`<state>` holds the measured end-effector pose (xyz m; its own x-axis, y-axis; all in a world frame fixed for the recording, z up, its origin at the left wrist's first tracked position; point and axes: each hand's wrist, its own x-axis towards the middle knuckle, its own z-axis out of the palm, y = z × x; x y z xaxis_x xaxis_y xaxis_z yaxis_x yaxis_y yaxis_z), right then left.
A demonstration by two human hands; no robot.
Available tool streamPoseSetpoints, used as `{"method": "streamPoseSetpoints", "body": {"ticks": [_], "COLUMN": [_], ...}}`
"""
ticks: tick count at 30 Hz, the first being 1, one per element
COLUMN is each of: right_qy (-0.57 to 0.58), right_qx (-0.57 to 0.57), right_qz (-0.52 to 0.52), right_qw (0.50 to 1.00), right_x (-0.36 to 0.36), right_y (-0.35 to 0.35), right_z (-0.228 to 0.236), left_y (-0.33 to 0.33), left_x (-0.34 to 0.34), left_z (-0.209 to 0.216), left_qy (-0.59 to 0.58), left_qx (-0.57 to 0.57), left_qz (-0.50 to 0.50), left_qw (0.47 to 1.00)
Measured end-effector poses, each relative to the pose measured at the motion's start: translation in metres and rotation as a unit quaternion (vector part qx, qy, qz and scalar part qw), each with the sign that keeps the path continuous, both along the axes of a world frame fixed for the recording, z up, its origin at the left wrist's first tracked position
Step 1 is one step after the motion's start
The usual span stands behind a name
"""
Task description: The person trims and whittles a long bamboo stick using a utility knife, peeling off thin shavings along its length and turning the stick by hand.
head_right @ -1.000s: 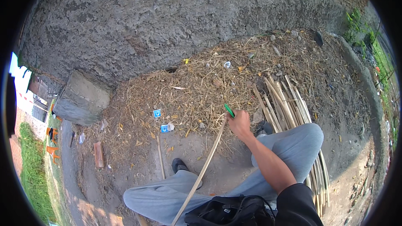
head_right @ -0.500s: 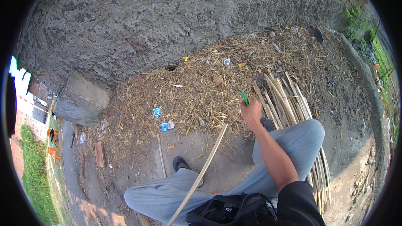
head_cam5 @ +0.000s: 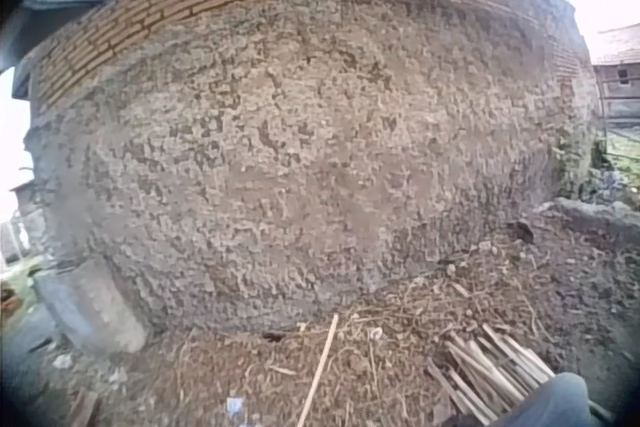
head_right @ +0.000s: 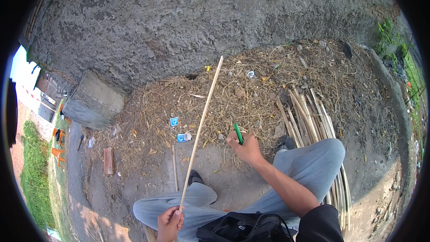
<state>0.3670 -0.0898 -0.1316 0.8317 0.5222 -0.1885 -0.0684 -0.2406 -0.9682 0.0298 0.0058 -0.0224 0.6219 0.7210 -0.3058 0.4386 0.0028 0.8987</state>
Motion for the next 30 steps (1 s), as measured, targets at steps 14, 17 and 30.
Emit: {"method": "streamPoseSetpoints", "body": {"ticks": [14, 17, 30], "right_qy": [0.212, 0.212, 0.248], "right_qx": [0.157, 0.175, 0.188], "right_qz": [0.060, 0.021, 0.018], "right_qw": [0.963, 0.961, 0.950], "right_x": [-0.050, -0.049, -0.045], "right_y": [-0.011, -0.010, -0.010], "right_z": [0.050, 0.050, 0.053], "left_y": [-0.012, 0.001, 0.028], "left_x": [0.083, 0.086, 0.088], "left_z": [-0.018, -0.019, -0.010], "left_qy": [-0.011, 0.005, 0.039], "left_qx": [-0.005, 0.017, 0.103], "left_qz": [-0.040, -0.065, -0.106], "left_qw": [0.999, 0.998, 0.988]}}
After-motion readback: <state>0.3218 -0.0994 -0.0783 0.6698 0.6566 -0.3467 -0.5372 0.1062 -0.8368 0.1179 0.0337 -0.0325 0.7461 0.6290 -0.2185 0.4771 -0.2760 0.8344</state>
